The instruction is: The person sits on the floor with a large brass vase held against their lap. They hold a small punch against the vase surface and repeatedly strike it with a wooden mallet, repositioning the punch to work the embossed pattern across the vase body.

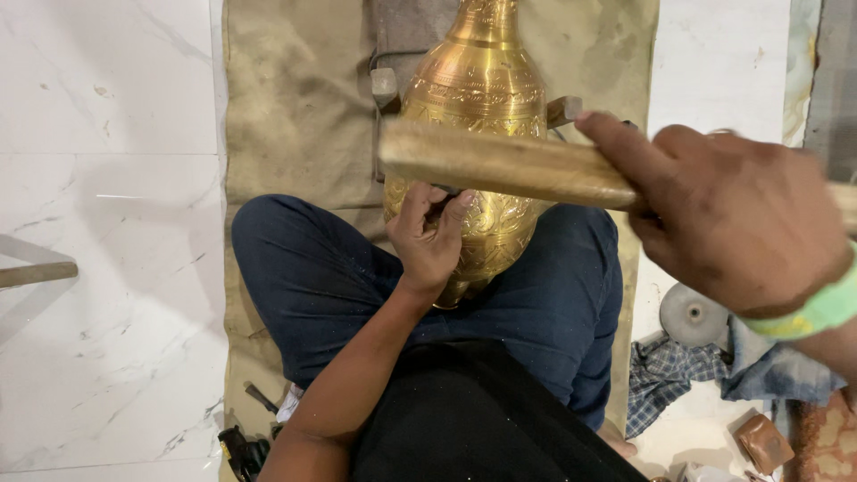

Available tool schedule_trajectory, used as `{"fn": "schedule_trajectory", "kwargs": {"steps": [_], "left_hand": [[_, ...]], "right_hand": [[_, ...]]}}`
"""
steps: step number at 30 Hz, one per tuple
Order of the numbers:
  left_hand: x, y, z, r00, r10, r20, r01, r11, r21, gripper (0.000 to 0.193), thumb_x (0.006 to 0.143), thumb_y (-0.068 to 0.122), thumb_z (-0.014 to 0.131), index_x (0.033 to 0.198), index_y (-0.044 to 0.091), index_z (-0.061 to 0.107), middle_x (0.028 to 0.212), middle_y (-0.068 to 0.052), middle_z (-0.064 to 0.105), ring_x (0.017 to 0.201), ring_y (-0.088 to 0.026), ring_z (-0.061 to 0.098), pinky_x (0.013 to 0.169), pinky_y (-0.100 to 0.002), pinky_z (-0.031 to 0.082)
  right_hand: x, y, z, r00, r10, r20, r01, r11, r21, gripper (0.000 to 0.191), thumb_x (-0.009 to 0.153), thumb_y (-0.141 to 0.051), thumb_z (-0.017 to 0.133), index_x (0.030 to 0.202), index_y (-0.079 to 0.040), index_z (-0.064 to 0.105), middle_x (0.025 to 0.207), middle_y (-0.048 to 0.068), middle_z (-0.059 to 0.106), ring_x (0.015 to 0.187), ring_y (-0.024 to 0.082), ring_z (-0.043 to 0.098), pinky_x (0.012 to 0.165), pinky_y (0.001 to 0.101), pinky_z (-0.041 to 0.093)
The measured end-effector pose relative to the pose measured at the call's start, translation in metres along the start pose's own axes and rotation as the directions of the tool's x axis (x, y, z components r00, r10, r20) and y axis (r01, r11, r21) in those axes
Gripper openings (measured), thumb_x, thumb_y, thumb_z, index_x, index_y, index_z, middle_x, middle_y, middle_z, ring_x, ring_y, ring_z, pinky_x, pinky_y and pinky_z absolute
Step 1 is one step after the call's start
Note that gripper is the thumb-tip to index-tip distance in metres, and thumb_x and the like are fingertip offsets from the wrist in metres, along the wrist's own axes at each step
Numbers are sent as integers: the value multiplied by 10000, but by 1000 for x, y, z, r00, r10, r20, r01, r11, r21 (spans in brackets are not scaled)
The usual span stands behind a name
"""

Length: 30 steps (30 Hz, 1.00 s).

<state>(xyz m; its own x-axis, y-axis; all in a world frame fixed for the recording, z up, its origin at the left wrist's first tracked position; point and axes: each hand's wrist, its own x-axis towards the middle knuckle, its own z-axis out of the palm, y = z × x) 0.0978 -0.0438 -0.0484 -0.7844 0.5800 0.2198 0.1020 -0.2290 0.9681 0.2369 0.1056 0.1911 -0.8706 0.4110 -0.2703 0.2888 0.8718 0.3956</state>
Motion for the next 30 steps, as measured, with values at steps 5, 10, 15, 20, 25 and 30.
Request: {"fn": "schedule_trajectory", "kwargs": {"steps": [5, 10, 15, 20, 25, 30], "left_hand": [[1, 5, 1, 998, 61, 1, -61, 998, 14, 168, 1003, 20, 791, 1053, -2, 633, 923, -45, 724, 791, -36, 656, 718, -202, 557], [1, 6, 0, 999, 51, 3, -51, 996, -67, 209, 992, 32, 768, 1117, -14, 608, 984, -54, 720, 900, -50, 678, 784, -222, 571], [-1, 2, 0, 999, 46, 0, -46, 997, -61, 232, 992, 33, 779, 1159, -27, 629, 975, -58, 716, 868, -47, 640, 757, -212, 540], [-2, 0, 3, 999, 22, -25, -26, 986, -165, 310, 990, 38, 743, 1254, -43, 603, 1050, -78, 721, 946, -67, 681, 836, -231, 580], [-3, 0, -1, 999, 34, -4, -34, 996, -78, 255, 979, 27, 772, 1170, -30, 613, 994, -63, 725, 893, -60, 676, 792, -225, 569], [-3, 0, -2, 999, 44, -2, -44, 998, -54, 223, 986, 29, 783, 1126, -21, 617, 975, -59, 717, 877, -60, 673, 788, -225, 571]], "right_hand": [[7, 1, -2, 999, -12, 37, 11, 1000, 17, 509, 1040, -365, 469, 1527, -216, 478, 655, -18, 575, 419, 84, 460, 351, 266, 385], [11, 0, -10, 946, 32, 323, -34, 999, 1, 433, 1064, -336, 420, 1480, -242, 490, 648, -16, 578, 409, 78, 482, 333, 248, 409], [4, -2, -7, 912, 92, 400, -2, 975, -221, 579, 1090, -319, 467, 1650, -369, 329, 682, -24, 551, 407, 59, 491, 333, 222, 419], [6, 3, -4, 985, 2, 172, -5, 1000, 18, 531, 1034, -353, 495, 1549, -226, 461, 666, -20, 586, 423, 87, 485, 358, 261, 412], [10, 2, -7, 975, -25, 223, 45, 996, -83, 601, 1031, -360, 474, 1613, -239, 385, 691, -25, 595, 436, 83, 515, 362, 256, 428], [8, -3, -10, 996, -63, -69, 76, 978, 196, 570, 975, -329, 568, 1508, -152, 473, 699, 25, 631, 451, 145, 540, 385, 318, 442]]}}
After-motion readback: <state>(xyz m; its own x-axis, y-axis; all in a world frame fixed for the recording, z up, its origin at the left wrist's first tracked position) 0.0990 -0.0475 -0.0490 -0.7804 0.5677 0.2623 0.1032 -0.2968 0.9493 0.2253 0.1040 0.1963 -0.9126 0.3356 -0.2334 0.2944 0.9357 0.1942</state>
